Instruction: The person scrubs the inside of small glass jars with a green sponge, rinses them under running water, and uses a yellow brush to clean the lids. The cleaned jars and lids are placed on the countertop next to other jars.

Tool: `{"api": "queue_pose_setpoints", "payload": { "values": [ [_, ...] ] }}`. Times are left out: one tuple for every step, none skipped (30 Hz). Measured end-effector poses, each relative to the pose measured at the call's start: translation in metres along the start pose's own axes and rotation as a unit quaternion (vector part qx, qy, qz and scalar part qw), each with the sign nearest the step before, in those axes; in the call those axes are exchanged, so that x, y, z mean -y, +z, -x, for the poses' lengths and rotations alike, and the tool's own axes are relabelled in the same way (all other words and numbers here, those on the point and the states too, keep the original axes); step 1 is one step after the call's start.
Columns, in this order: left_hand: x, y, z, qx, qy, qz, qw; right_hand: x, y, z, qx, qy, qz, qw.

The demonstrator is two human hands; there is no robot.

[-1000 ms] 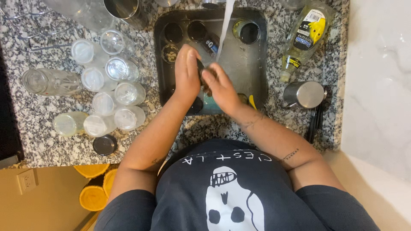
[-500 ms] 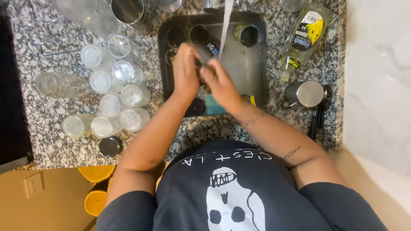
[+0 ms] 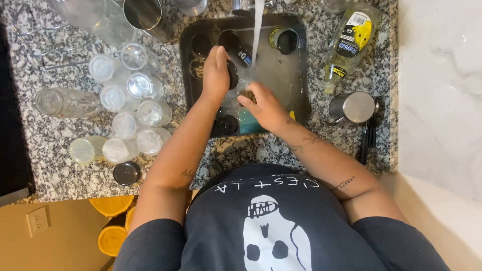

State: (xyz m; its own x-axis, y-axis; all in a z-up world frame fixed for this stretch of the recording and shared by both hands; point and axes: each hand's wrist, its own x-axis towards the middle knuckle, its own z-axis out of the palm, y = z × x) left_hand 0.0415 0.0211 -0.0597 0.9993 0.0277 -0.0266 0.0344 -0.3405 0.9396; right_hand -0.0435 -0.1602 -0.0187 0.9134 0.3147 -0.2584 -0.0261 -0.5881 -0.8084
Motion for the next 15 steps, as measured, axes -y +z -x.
{"api": "queue_pose_setpoints", "payload": {
  "values": [
    [0.007, 0.012, -0.008, 0.002, 0.0, 0.0, 1.0, 0.0, -0.009, 0.001, -0.001, 0.001, 0.0, 1.0],
    [0.013, 0.024, -0.016, 0.023, -0.036, -0.008, 0.999, -0.001, -0.019, 0.001, -0.018, 0.014, 0.012, 1.0],
    [0.019, 0.036, -0.024, 0.047, -0.072, -0.018, 0.996, -0.001, -0.028, 0.003, -0.036, 0.029, 0.023, 0.999],
    [0.024, 0.046, -0.029, 0.05, -0.071, -0.017, 0.996, -0.012, -0.031, -0.001, -0.038, 0.031, 0.023, 0.999],
    [0.027, 0.058, -0.036, 0.054, -0.049, -0.013, 0.997, -0.024, -0.036, -0.004, -0.072, 0.017, 0.02, 0.997],
    [0.03, 0.07, -0.042, 0.058, -0.026, -0.009, 0.998, -0.035, -0.041, -0.008, -0.106, 0.002, 0.019, 0.994],
    [0.022, 0.072, -0.044, 0.059, -0.024, -0.007, 0.998, -0.039, -0.046, -0.01, -0.108, 0.003, 0.021, 0.994],
    [0.014, 0.074, -0.046, 0.06, -0.087, 0.022, 0.994, -0.042, -0.049, -0.013, -0.12, 0.058, -0.033, 0.99],
    [0.009, 0.072, -0.045, 0.057, -0.154, 0.049, 0.985, -0.045, -0.049, -0.015, -0.127, 0.111, -0.088, 0.982],
    [0.018, 0.076, -0.046, 0.056, -0.156, 0.05, 0.985, -0.053, -0.043, -0.022, -0.124, 0.111, -0.088, 0.982],
    [0.027, 0.078, -0.049, 0.058, -0.164, 0.04, 0.984, -0.06, -0.038, -0.029, -0.158, 0.138, -0.221, 0.953],
    [0.036, 0.081, -0.052, 0.061, -0.172, 0.03, 0.983, -0.067, -0.033, -0.036, -0.188, 0.163, -0.349, 0.903],
    [0.082, 0.088, -0.056, 0.061, -0.172, 0.03, 0.983, -0.043, -0.039, -0.039, -0.188, 0.163, -0.35, 0.903],
    [0.128, 0.095, -0.061, 0.044, 0.01, -0.099, 0.994, -0.018, -0.046, -0.041, -0.129, 0.217, -0.394, 0.884],
    [0.175, 0.101, -0.063, 0.027, 0.19, -0.223, 0.956, 0.006, -0.051, -0.044, -0.067, 0.269, -0.435, 0.857]
  ]
}}
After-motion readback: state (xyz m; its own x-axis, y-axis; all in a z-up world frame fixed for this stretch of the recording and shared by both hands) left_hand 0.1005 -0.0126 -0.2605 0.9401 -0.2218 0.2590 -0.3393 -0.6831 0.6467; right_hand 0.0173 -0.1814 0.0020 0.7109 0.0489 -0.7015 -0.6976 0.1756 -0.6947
